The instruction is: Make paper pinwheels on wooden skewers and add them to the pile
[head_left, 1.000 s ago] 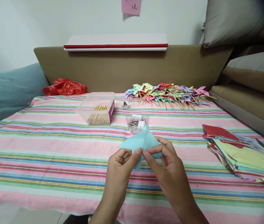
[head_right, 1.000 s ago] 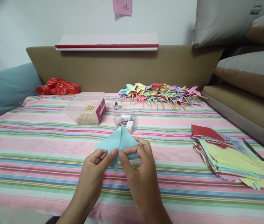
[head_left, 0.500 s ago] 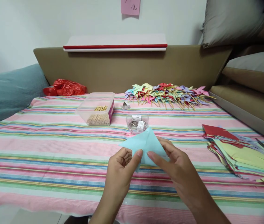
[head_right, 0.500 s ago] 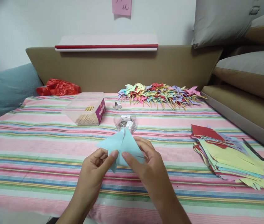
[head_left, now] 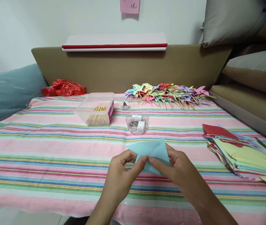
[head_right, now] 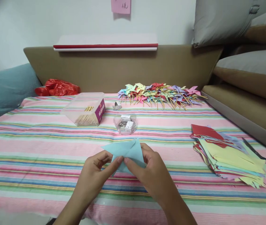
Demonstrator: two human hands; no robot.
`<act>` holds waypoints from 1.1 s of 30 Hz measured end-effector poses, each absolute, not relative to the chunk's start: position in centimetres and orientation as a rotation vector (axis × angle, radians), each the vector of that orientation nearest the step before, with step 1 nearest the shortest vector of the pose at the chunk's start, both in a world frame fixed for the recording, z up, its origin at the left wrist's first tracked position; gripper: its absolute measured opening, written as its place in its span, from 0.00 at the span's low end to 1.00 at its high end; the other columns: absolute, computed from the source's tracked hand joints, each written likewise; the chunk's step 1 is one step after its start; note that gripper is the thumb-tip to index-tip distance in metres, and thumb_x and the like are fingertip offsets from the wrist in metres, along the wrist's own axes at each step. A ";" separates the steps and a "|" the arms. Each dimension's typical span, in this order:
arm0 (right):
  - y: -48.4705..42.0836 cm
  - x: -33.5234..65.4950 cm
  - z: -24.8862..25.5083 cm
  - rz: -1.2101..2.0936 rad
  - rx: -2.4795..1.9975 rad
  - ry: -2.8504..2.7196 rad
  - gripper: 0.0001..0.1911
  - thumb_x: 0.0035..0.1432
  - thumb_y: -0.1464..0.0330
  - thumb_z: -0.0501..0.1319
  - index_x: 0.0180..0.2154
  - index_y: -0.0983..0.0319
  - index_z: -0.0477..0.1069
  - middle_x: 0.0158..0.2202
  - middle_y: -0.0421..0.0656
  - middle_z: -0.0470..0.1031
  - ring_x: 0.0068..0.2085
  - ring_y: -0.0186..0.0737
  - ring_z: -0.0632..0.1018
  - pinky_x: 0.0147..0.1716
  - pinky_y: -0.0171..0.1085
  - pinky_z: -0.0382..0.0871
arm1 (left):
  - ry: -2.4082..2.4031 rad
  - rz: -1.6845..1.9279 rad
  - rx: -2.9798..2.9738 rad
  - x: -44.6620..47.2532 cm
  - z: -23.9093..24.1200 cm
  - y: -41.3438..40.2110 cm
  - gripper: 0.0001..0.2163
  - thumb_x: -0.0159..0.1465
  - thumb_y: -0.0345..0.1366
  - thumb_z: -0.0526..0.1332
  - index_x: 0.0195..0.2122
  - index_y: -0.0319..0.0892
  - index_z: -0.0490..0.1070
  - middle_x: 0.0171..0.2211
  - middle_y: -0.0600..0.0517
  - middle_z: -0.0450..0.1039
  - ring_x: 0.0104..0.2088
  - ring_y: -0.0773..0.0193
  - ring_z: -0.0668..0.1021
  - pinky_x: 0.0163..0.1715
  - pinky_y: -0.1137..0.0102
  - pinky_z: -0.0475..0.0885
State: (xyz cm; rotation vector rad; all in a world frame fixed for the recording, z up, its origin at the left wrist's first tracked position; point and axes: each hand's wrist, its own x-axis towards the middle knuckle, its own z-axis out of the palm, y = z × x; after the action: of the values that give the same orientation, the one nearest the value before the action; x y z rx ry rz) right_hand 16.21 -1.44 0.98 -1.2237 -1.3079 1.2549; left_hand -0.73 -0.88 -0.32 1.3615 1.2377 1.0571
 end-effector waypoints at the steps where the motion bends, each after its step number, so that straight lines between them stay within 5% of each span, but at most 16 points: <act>1: -1.4 16.3 1.0 1.252 -1.237 -1.337 0.14 0.56 0.60 0.67 0.43 0.56 0.81 0.40 0.44 0.81 0.42 0.50 0.79 0.43 0.46 0.73 | 1.240 1.056 1.354 -0.7 -0.3 -0.8 0.16 0.60 0.46 0.67 0.22 0.42 0.69 0.23 0.54 0.63 0.27 0.64 0.66 0.24 0.72 0.59; 4: -1.5 16.2 0.9 1.234 -1.257 -1.352 0.12 0.56 0.62 0.67 0.43 0.57 0.81 0.39 0.43 0.81 0.40 0.48 0.79 0.41 0.44 0.73 | 1.232 1.075 1.315 -0.7 -0.3 -0.7 0.16 0.59 0.45 0.69 0.21 0.42 0.68 0.21 0.56 0.60 0.24 0.66 0.64 0.22 0.73 0.58; 12: -1.8 13.2 -0.1 1.326 -1.056 -0.749 0.16 0.50 0.57 0.72 0.38 0.60 0.81 0.40 0.45 0.83 0.44 0.51 0.79 0.45 0.46 0.72 | 0.937 1.216 1.019 -0.1 0.2 -0.7 0.11 0.58 0.40 0.71 0.40 0.43 0.80 0.33 0.49 0.79 0.35 0.60 0.77 0.37 0.70 0.72; 33: -2.5 10.0 -1.0 1.386 -0.880 -0.571 0.17 0.54 0.59 0.71 0.45 0.56 0.79 0.45 0.43 0.83 0.50 0.50 0.78 0.54 0.50 0.69 | 1.103 1.444 0.799 1.1 -1.7 -1.2 0.09 0.54 0.40 0.74 0.27 0.41 0.80 0.25 0.53 0.75 0.31 0.65 0.74 0.32 0.73 0.71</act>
State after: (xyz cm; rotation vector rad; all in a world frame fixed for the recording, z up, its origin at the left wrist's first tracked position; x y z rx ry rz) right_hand 10.02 -2.52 -1.04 -0.8797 -0.5709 1.3856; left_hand 1.09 -1.21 -1.66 0.7986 1.1035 1.4443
